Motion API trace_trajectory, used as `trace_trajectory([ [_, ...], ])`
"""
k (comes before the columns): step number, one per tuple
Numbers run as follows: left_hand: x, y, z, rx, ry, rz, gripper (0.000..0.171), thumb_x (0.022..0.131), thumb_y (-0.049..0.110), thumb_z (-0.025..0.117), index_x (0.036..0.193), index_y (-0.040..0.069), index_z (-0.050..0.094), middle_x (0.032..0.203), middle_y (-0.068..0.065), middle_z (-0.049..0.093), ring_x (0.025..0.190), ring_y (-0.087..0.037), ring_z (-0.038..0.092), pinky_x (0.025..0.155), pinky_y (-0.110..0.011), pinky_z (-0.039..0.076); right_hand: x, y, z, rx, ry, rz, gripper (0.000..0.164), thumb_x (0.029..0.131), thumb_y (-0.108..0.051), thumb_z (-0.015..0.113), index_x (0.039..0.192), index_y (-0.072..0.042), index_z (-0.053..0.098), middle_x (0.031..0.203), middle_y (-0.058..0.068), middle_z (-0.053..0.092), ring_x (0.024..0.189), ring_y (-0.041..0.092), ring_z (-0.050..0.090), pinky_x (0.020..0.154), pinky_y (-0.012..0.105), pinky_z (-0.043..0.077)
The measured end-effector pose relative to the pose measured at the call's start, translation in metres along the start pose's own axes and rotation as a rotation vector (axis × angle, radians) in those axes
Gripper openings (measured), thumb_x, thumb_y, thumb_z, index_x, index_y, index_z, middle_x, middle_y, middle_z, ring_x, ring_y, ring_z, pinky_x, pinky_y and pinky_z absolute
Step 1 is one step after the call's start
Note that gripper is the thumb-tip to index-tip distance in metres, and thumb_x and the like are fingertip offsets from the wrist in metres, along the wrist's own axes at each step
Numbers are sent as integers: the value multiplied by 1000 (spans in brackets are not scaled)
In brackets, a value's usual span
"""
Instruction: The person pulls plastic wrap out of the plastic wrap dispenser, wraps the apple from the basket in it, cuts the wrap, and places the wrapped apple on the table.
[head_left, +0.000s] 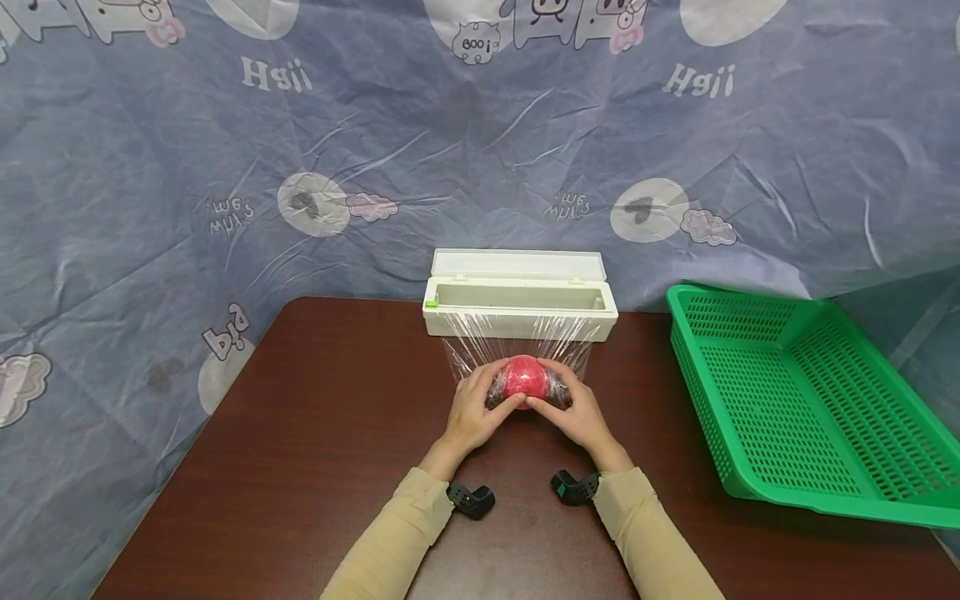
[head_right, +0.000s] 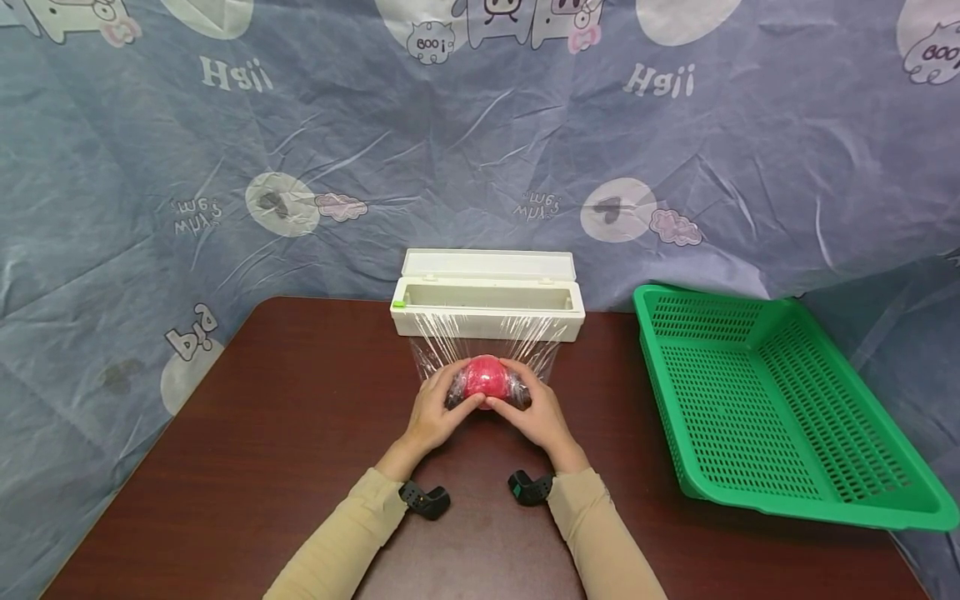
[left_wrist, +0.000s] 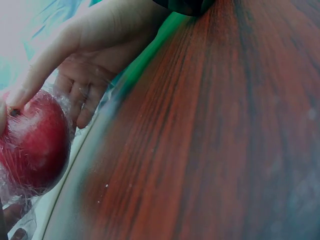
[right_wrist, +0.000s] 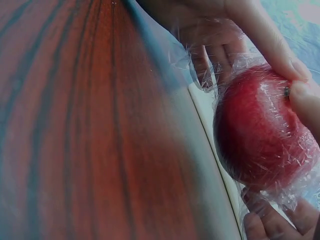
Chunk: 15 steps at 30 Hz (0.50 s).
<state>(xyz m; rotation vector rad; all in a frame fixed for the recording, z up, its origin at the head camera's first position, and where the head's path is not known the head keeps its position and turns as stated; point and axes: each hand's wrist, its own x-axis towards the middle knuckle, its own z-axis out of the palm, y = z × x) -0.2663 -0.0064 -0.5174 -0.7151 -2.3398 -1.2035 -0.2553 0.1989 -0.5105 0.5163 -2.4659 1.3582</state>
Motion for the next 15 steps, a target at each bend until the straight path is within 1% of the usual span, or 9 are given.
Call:
trace_trajectory([
  [3, 0, -1, 0, 10, -2, -10, 56, 86, 50, 61, 135, 25, 47, 126, 0, 54, 116, -13, 49, 97, -42, 35, 0, 1, 1, -9, -8, -4, 76, 70, -36, 83, 136, -30, 45, 131, 3, 52, 114, 24, 51, 93, 52, 42],
  [5, 0, -1, 1, 23, 5, -9, 56, 87, 51, 60, 135, 25, 47, 125, 0, 55, 114, -14, 51, 96, -41, 35, 1, 1, 1, -21, -14, -15, 84, 65, -37, 86, 138, -28, 45, 134, 2, 49, 119, 23, 48, 95, 51, 40],
  [8, 0, -2, 1, 42, 23, 1, 56, 87, 51, 60, 134, 23, 48, 121, -1, 57, 112, -15, 53, 95, -42, 36, 2, 2, 2, -33, -26, -43, 91, 61, -35, 89, 139, -24, 44, 137, 2, 45, 123, 23, 43, 98, 51, 38],
  [11, 0, -1, 1, 47, 31, 6, 56, 87, 51, 59, 133, 22, 49, 120, -2, 58, 111, -16, 53, 94, -43, 36, 3, 3, 2, -54, -31, -62, 90, 62, -28, 89, 139, -21, 43, 134, 3, 46, 121, 25, 44, 97, 52, 38],
  [15, 0, 0, 1, 36, 22, -17, 55, 88, 52, 57, 133, 22, 49, 120, -2, 59, 112, -14, 53, 97, -44, 35, 4, 2, 2, -88, -14, -73, 85, 64, -22, 88, 138, -21, 45, 128, 5, 50, 115, 25, 49, 94, 51, 41],
])
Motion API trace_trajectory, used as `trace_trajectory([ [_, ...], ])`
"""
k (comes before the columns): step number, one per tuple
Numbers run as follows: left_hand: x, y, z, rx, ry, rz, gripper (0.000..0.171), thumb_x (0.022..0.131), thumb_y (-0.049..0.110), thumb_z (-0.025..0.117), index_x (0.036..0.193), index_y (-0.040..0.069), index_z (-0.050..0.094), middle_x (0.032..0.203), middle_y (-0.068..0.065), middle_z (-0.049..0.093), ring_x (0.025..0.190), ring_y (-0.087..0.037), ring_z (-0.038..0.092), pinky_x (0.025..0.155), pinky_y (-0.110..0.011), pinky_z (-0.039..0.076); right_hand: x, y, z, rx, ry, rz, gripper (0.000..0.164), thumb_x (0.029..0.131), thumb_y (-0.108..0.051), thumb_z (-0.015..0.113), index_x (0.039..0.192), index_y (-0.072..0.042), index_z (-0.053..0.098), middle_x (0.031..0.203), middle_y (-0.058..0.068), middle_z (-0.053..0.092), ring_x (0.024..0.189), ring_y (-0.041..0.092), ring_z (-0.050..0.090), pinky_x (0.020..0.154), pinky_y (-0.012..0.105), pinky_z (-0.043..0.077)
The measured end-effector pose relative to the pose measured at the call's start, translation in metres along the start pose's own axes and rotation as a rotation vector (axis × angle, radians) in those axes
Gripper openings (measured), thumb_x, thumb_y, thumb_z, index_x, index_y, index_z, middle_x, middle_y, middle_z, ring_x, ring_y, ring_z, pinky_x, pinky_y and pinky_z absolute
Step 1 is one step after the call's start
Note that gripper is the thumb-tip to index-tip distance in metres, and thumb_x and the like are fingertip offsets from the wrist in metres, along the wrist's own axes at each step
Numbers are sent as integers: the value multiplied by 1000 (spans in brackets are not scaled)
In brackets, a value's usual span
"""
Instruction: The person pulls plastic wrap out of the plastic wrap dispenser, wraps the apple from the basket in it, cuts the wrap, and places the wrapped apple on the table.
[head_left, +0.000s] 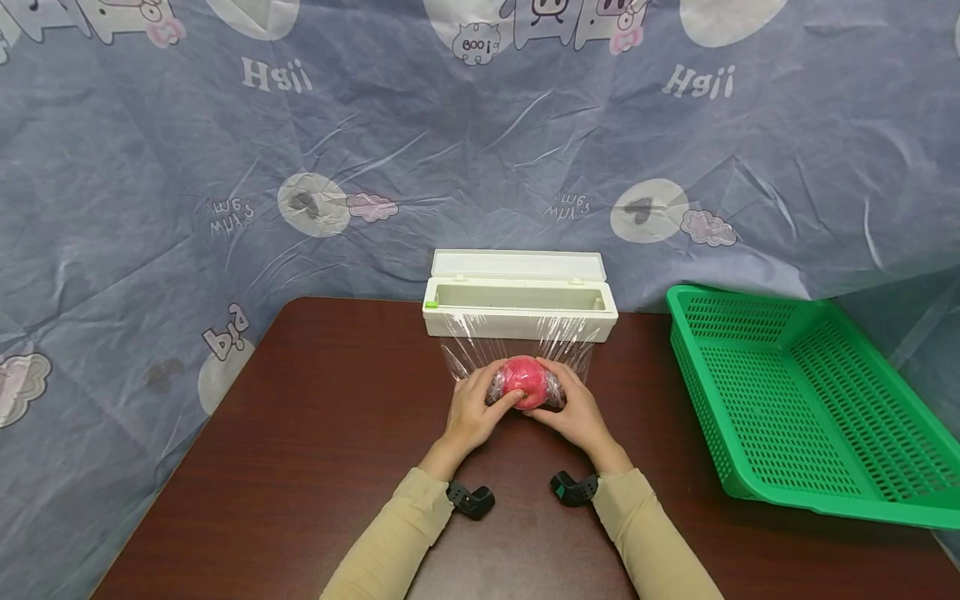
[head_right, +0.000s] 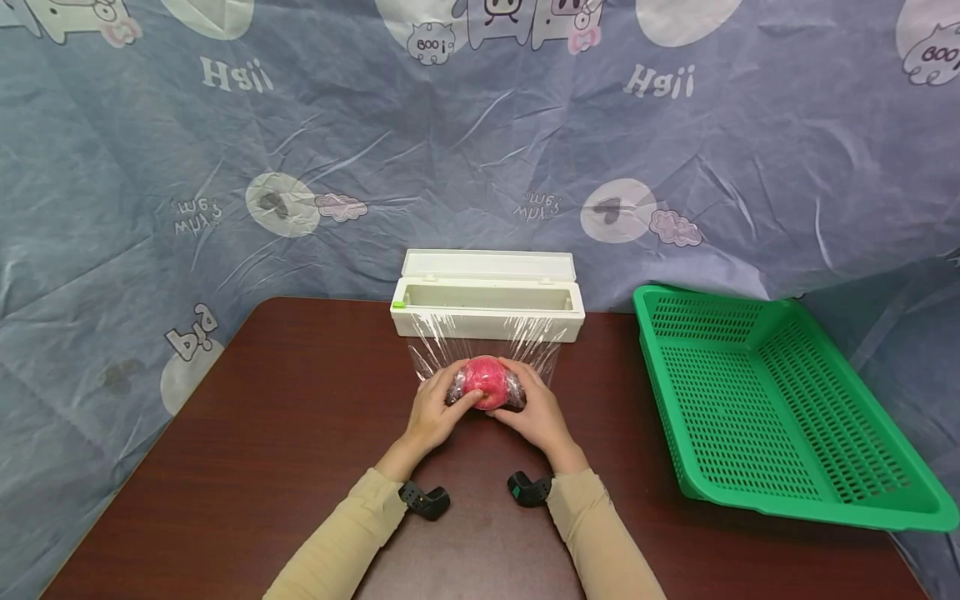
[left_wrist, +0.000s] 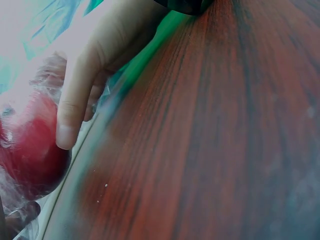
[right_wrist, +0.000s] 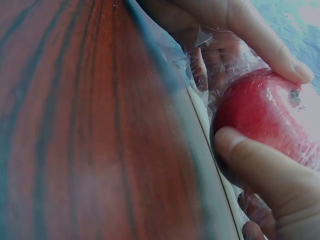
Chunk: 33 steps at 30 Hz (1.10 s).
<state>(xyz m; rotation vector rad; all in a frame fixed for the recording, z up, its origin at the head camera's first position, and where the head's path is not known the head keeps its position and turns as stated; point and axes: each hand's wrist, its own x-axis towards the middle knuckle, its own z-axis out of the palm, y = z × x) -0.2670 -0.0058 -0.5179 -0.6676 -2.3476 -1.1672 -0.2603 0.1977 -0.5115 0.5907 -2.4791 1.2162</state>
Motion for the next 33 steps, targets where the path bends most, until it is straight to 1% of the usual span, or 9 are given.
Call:
trace_trajectory([
  [4, 0, 0, 0, -20, 6, -24, 54, 88, 52, 56, 132, 22, 50, 118, -2, 60, 111, -15, 54, 97, -45, 34, 0, -1, 0, -21, 7, -5, 84, 64, -24, 88, 138, -21, 47, 126, 6, 52, 114, 25, 51, 94, 50, 42],
  [6, 0, 0, 0, -22, 20, -22, 55, 88, 53, 56, 132, 20, 51, 118, -3, 61, 110, -16, 54, 96, -45, 35, 0, -1, 0, -32, 6, -5, 84, 64, -26, 88, 138, -20, 47, 126, 6, 52, 115, 25, 51, 95, 49, 41],
  [8, 0, 0, 1, -16, 35, -11, 56, 88, 54, 56, 131, 18, 52, 119, -3, 60, 111, -17, 54, 95, -47, 34, 0, -2, 0, -38, 6, -7, 84, 64, -28, 87, 137, -19, 48, 126, 7, 53, 115, 26, 51, 95, 49, 41],
  [11, 0, -1, 2, 10, 61, 19, 60, 87, 55, 56, 130, 13, 55, 126, -7, 56, 116, -21, 52, 96, -52, 32, 0, -1, 0, -48, 7, -9, 84, 64, -30, 87, 137, -17, 48, 126, 7, 53, 114, 26, 52, 94, 50, 42],
  [15, 0, -1, 1, 38, 60, 49, 69, 85, 56, 58, 132, 6, 52, 132, -8, 51, 121, -25, 47, 97, -53, 31, 0, 0, 0, -64, 9, -8, 84, 65, -34, 86, 138, -18, 48, 122, 6, 54, 111, 25, 54, 92, 50, 44],
  [19, -1, 0, 0, 34, 47, 64, 73, 83, 55, 60, 135, 5, 47, 133, -5, 52, 121, -24, 47, 95, -48, 35, -1, 0, 0, -65, 19, -8, 83, 65, -35, 86, 137, -19, 49, 121, 7, 55, 109, 24, 55, 92, 49, 44],
  [23, -1, -1, 1, 21, 53, 75, 69, 83, 53, 60, 133, 6, 48, 131, -4, 53, 120, -24, 48, 94, -47, 36, -2, 0, 1, -64, 19, 13, 82, 66, -37, 85, 138, -20, 48, 122, 8, 55, 109, 26, 55, 91, 50, 44],
  [28, -1, 0, 1, 12, 53, 66, 68, 84, 51, 61, 134, 7, 48, 131, -5, 53, 119, -25, 48, 95, -48, 36, -2, 0, 1, -63, 9, 49, 83, 68, -41, 83, 139, -20, 47, 125, 12, 54, 110, 29, 55, 89, 51, 45],
  [33, -1, 0, 0, -10, 57, 21, 70, 84, 50, 62, 136, 5, 46, 131, -8, 54, 118, -26, 50, 95, -49, 36, -2, 0, 1, -13, 6, 77, 81, 69, -42, 82, 138, -19, 45, 129, 10, 53, 113, 28, 53, 91, 51, 44],
])
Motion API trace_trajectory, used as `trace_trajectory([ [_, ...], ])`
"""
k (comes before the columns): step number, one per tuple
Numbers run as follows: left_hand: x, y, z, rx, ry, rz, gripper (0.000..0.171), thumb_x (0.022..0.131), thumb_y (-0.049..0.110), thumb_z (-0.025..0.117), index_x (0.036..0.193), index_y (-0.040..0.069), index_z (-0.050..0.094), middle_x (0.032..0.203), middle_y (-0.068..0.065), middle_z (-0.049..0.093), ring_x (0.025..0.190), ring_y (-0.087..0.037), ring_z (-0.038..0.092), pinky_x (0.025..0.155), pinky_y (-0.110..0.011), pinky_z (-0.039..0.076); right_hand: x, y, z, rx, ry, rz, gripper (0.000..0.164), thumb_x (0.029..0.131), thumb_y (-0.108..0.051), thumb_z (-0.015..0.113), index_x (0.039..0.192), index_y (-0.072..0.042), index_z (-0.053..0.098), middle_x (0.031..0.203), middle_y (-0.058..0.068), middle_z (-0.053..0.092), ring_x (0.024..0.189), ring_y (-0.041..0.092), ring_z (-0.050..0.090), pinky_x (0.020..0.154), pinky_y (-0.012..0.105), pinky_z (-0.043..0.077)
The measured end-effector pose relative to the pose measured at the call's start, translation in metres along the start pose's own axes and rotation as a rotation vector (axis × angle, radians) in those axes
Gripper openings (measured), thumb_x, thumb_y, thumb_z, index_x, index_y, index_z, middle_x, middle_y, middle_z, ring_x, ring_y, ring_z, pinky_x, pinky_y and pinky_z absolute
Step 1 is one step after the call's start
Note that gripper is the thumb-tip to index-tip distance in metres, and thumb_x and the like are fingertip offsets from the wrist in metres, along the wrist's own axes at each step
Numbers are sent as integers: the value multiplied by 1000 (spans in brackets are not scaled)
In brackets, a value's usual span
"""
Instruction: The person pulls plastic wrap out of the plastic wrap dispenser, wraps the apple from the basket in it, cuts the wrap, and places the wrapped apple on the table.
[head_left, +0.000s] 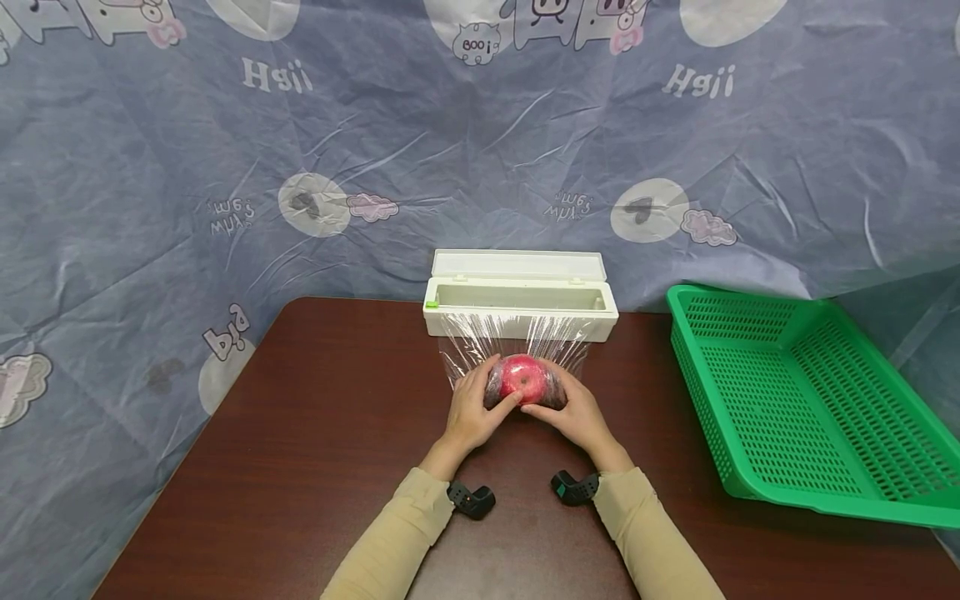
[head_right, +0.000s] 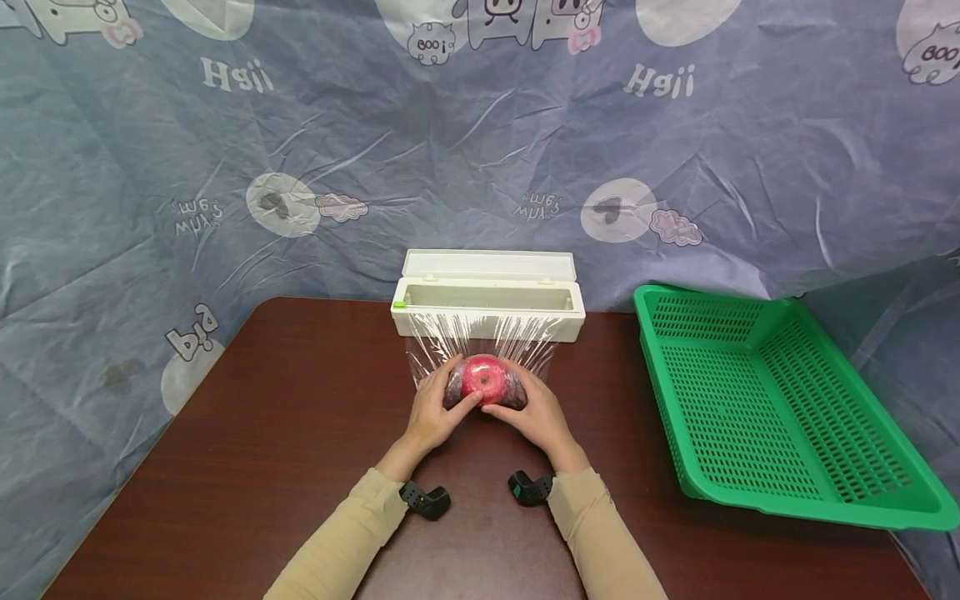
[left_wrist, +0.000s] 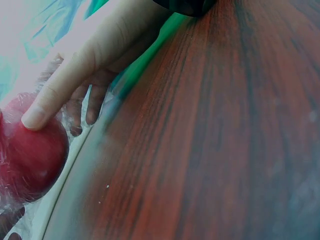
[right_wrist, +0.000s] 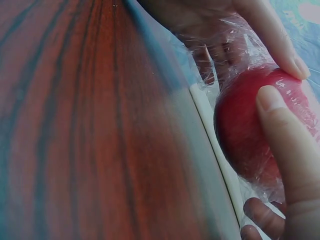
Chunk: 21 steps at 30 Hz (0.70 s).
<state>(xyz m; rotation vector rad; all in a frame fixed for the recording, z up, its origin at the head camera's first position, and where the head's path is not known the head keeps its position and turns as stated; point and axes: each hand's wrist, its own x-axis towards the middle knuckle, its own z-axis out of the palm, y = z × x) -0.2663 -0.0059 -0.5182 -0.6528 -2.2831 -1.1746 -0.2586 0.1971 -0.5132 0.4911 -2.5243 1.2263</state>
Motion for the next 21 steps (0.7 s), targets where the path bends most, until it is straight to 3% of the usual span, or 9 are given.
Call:
trace_trajectory([
  [6, 1, 1, -1, -13, -3, -40, 68, 84, 50, 62, 136, 10, 47, 129, -6, 56, 116, -22, 52, 94, -45, 36, 0, -1, 0, 23, 9, 26, 79, 69, -40, 83, 135, -17, 47, 128, 9, 54, 113, 28, 53, 92, 51, 43],
  [13, 1, -1, 0, -12, -15, -63, 57, 85, 53, 60, 129, 17, 52, 122, 0, 60, 114, -15, 53, 91, -39, 36, 0, -1, 0, -39, 31, 33, 76, 67, -36, 84, 131, -11, 53, 122, 15, 57, 111, 31, 52, 91, 52, 43],
  [21, 1, -1, 0, 11, -24, -84, 55, 85, 54, 59, 125, 16, 54, 117, -1, 62, 110, -15, 55, 92, -40, 37, 0, 2, 2, -45, 87, -76, 70, 68, -41, 83, 125, -12, 57, 119, 8, 57, 107, 26, 54, 88, 51, 44],
])
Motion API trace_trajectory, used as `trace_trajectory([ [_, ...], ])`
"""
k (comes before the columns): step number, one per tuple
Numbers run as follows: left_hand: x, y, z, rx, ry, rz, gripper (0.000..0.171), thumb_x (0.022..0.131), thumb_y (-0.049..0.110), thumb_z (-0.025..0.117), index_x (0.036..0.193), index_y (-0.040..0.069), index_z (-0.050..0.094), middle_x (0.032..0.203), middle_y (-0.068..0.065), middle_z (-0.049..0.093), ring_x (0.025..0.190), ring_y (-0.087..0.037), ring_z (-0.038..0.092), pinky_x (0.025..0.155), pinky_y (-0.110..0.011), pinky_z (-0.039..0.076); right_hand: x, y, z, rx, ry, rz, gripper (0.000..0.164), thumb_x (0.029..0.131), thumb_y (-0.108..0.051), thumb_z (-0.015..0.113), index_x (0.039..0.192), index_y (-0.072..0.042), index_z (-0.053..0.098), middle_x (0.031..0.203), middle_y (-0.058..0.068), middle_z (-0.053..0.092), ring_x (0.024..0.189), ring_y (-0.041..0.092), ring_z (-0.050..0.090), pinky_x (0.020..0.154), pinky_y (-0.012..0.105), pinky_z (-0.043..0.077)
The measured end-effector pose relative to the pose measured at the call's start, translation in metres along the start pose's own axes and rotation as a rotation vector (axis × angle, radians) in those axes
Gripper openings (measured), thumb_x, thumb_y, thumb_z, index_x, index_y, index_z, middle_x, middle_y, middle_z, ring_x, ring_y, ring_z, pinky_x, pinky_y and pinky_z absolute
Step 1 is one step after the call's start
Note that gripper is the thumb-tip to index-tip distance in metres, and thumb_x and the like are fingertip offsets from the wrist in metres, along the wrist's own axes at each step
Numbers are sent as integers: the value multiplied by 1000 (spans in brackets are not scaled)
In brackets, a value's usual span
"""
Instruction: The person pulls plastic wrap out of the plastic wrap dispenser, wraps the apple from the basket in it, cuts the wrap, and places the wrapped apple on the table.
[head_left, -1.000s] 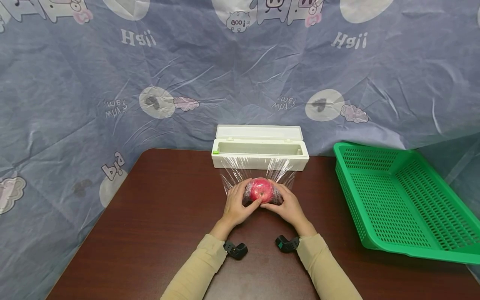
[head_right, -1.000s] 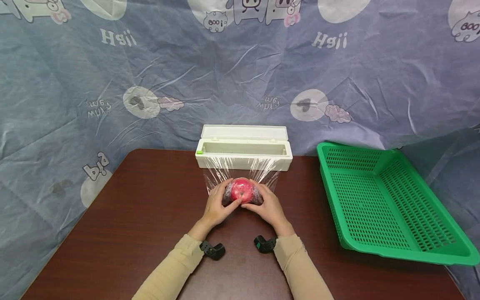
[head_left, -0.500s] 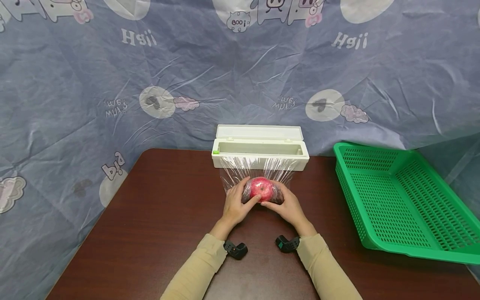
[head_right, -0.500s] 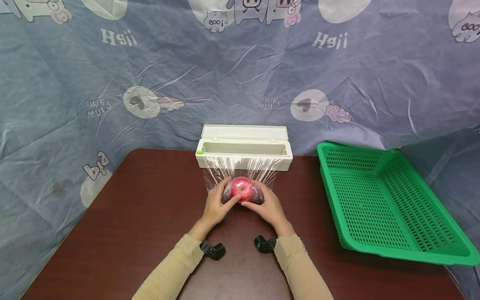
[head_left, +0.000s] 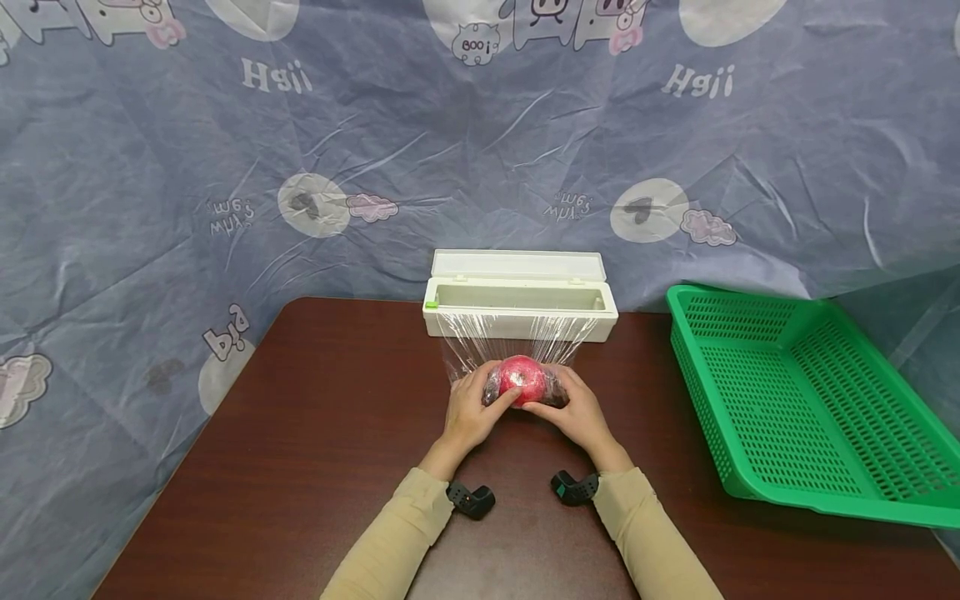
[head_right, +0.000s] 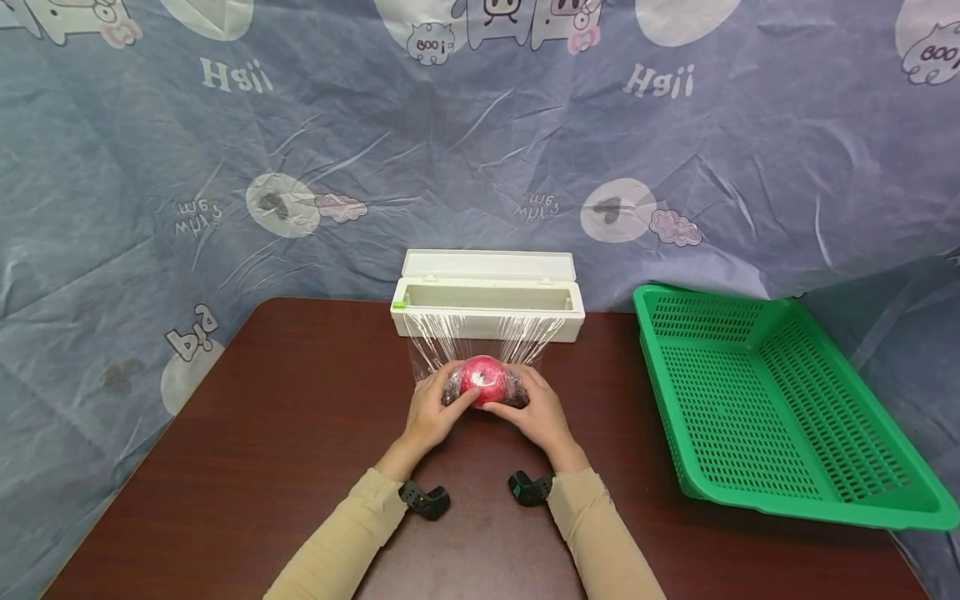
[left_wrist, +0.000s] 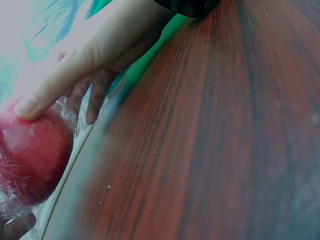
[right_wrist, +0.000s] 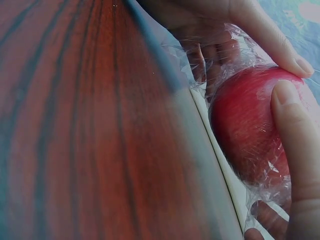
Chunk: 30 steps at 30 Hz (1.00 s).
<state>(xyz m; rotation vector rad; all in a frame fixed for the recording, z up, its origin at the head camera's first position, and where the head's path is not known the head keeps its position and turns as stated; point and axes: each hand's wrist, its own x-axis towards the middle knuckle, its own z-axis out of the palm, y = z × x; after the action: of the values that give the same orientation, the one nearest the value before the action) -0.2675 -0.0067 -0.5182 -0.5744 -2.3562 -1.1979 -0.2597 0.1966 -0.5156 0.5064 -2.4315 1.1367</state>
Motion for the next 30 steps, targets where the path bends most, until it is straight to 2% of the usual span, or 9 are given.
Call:
trace_trajectory([
  [3, 0, 1, 0, 12, -3, -11, 54, 86, 54, 58, 124, 16, 55, 116, -1, 62, 109, -15, 55, 93, -40, 37, 0, 1, 1, -13, 10, -15, 70, 68, -44, 82, 125, -11, 58, 115, 8, 58, 104, 25, 54, 85, 50, 45],
  [8, -1, 1, 0, 28, 5, -11, 53, 86, 54, 58, 122, 15, 56, 114, -2, 63, 108, -16, 56, 89, -40, 39, -1, 0, -1, -8, -22, 16, 70, 69, -42, 82, 126, -11, 58, 114, 7, 59, 105, 24, 53, 88, 48, 44],
  [16, -2, 0, 2, 49, 56, 33, 49, 87, 52, 57, 118, 13, 57, 108, -4, 65, 100, -19, 59, 82, -39, 40, 0, -1, -2, -22, -54, 20, 65, 69, -37, 83, 122, -9, 60, 109, 5, 60, 102, 22, 54, 87, 45, 45],
  [23, -3, 0, 0, 41, 11, -4, 50, 88, 54, 55, 118, 14, 57, 108, -3, 65, 100, -19, 60, 85, -40, 40, 0, 0, -2, -34, -57, 7, 62, 69, -39, 82, 120, -10, 61, 105, 4, 60, 98, 21, 54, 84, 45, 46],
  [30, -3, 1, -1, 44, -18, -41, 50, 87, 55, 55, 118, 15, 57, 107, -4, 66, 100, -18, 60, 87, -39, 40, -1, -1, -2, -27, -79, 54, 66, 69, -41, 82, 122, -10, 60, 111, 5, 60, 103, 23, 54, 88, 45, 45],
])
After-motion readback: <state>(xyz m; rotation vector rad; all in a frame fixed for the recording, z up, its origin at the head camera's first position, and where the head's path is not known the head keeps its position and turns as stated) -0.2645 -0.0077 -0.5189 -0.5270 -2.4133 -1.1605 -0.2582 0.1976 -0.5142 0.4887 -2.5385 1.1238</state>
